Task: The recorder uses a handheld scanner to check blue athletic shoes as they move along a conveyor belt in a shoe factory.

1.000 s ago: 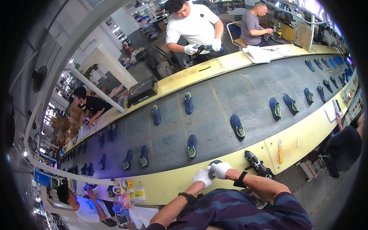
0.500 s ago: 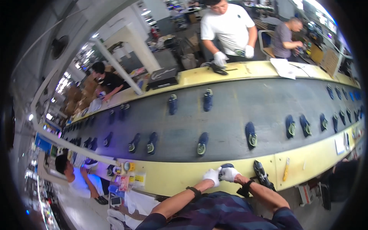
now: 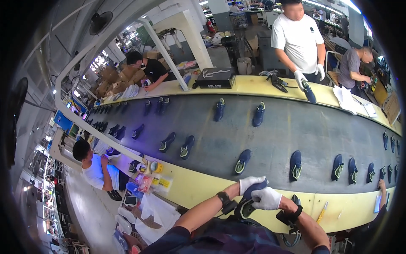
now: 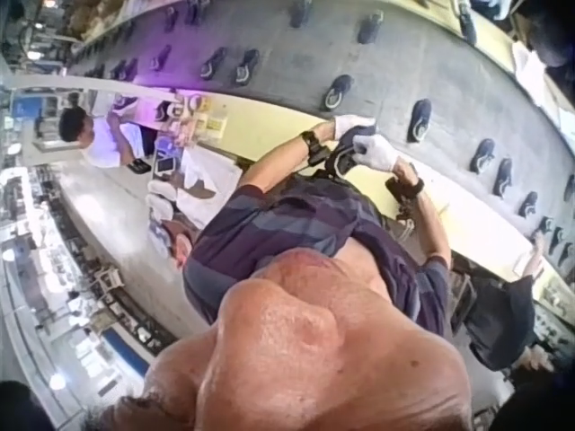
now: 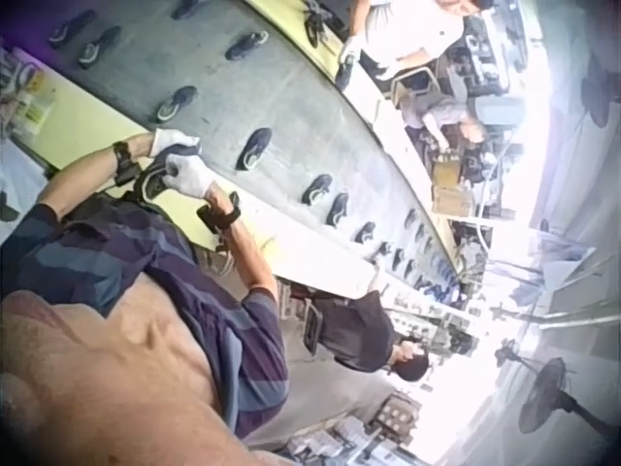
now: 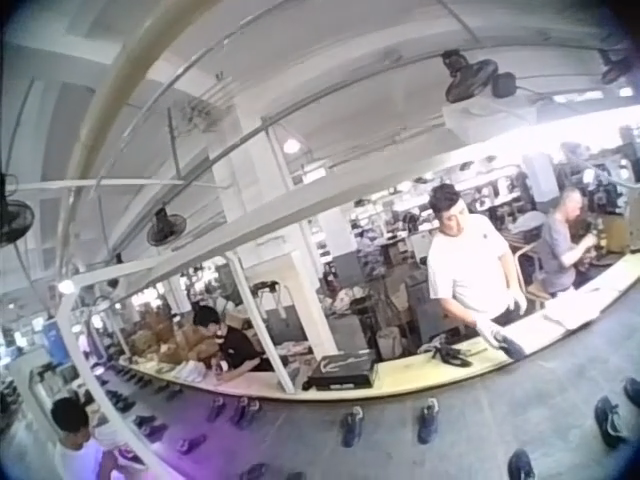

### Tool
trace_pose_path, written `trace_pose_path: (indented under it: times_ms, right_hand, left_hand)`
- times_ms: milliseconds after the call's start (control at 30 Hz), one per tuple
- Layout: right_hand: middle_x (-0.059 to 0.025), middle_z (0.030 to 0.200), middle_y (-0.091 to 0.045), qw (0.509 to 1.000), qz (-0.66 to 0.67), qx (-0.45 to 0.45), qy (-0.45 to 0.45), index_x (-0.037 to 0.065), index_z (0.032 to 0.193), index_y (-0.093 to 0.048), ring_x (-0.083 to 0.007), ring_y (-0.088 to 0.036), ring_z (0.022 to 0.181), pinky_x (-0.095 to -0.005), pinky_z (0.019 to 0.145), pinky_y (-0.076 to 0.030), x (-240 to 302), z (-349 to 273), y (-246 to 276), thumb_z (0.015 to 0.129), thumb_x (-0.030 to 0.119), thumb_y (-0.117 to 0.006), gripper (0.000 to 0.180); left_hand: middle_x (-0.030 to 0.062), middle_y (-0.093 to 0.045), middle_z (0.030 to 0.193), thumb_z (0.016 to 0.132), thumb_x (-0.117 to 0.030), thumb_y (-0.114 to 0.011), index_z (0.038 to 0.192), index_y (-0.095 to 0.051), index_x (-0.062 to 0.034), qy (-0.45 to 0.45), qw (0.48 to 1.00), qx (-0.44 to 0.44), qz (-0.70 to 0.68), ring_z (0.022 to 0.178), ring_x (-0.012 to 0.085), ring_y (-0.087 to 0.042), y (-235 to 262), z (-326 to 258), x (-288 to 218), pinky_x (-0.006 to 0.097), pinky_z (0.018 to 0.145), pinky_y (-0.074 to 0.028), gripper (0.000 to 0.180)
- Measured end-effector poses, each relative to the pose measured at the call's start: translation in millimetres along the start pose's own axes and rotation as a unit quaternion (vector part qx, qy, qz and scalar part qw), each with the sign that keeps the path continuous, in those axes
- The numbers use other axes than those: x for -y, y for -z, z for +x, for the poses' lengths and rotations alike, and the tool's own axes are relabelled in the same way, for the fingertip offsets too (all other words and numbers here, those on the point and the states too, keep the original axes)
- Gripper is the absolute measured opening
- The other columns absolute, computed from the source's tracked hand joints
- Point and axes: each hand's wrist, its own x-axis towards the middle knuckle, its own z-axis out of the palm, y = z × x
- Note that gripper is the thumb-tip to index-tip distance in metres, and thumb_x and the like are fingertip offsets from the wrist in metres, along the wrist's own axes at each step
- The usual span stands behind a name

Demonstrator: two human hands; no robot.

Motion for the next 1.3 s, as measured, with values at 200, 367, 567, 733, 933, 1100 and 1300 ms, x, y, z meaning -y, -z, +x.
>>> trace_pose_path:
  times_ms: [200,367,567,733,933,1100,1300]
  right_hand:
    - [-0.0123,0.064,-0.06,0.995,-0.054,0.047,0.064,0.009,0.077,-0.06,-0.0338,-0.062,0.058,-0.0439,0.057,-0.049,15,-15,-7,0.084,0.02,-0.077,0.021]
    - [-0.0151,0.067,-0.065,0.99,-0.117,-0.005,0.083,0.012,0.086,-0.068,-0.0397,-0.066,0.062,-0.0491,0.058,-0.053,8,-15,-22,0.079,0.021,-0.071,0.011]
    - [-0.018,0.065,-0.063,0.991,-0.11,-0.014,0.068,0.009,0.083,-0.065,-0.0416,-0.067,0.064,-0.0507,0.059,-0.054,35,-6,-27,0.077,0.015,-0.068,0.009]
    - [-0.0192,0.067,-0.064,0.996,-0.082,-0.031,0.024,0.007,0.085,-0.064,-0.0428,-0.068,0.067,-0.0511,0.063,-0.055,32,-23,-48,0.078,0.012,-0.067,0.009]
    - [-0.017,0.07,-0.063,0.993,-0.087,-0.075,0.033,0.006,0.082,-0.061,-0.0401,-0.067,0.069,-0.0479,0.062,-0.053,51,-38,-46,0.082,0.013,-0.073,0.014]
    - [-0.016,0.078,-0.067,0.994,-0.027,-0.108,0.013,0.004,0.093,-0.065,-0.0382,-0.07,0.075,-0.0446,0.066,-0.055,56,-61,-38,0.084,0.014,-0.079,0.019]
    - [-0.0159,0.088,-0.072,0.96,0.115,-0.24,-0.083,0.003,0.102,-0.067,-0.0349,-0.073,0.081,-0.039,0.073,-0.057,43,-89,-25,0.091,0.009,-0.074,0.014]
  left_hand:
    - [0.0092,-0.072,0.102,0.1,-0.024,-0.069,0.125,-0.067,-0.0019,-0.039,0.995,-0.085,0.04,0.088,0.0176,-0.071,-14,-41,5,0.033,0.081,-0.059,0.033]
    - [0.0087,-0.072,0.1,0.098,-0.018,-0.069,0.121,-0.066,-0.0038,-0.122,0.985,-0.119,0.029,0.089,0.0198,-0.07,22,-48,29,0.036,0.081,-0.059,0.028]
    - [0.0123,-0.072,0.1,0.098,-0.018,-0.07,0.121,-0.067,-0.0024,-0.042,0.983,-0.172,-0.042,0.088,0.0211,-0.071,13,-70,19,0.035,0.078,-0.06,0.028]
    - [0.0147,-0.07,0.103,0.1,-0.02,-0.067,0.125,-0.062,0.0,-0.045,0.982,-0.171,-0.067,0.086,0.0248,-0.071,7,-76,32,0.039,0.077,-0.062,0.033]
    - [0.0148,-0.07,0.106,0.104,-0.03,-0.061,0.123,-0.061,-0.0024,-0.006,0.98,-0.136,-0.149,0.089,0.0249,-0.072,-19,-95,28,0.039,0.08,-0.061,0.034]
    - [0.0097,-0.074,0.11,0.107,-0.047,-0.055,0.123,-0.066,-0.0019,-0.042,0.989,-0.078,-0.115,0.095,0.0194,-0.073,-68,-129,38,0.034,0.089,-0.06,0.049]
    - [0.017,-0.07,0.116,0.109,-0.053,-0.047,0.132,-0.058,0.0037,-0.073,0.993,-0.08,-0.049,0.102,0.028,-0.072,-54,-138,32,0.042,0.095,-0.059,0.062]
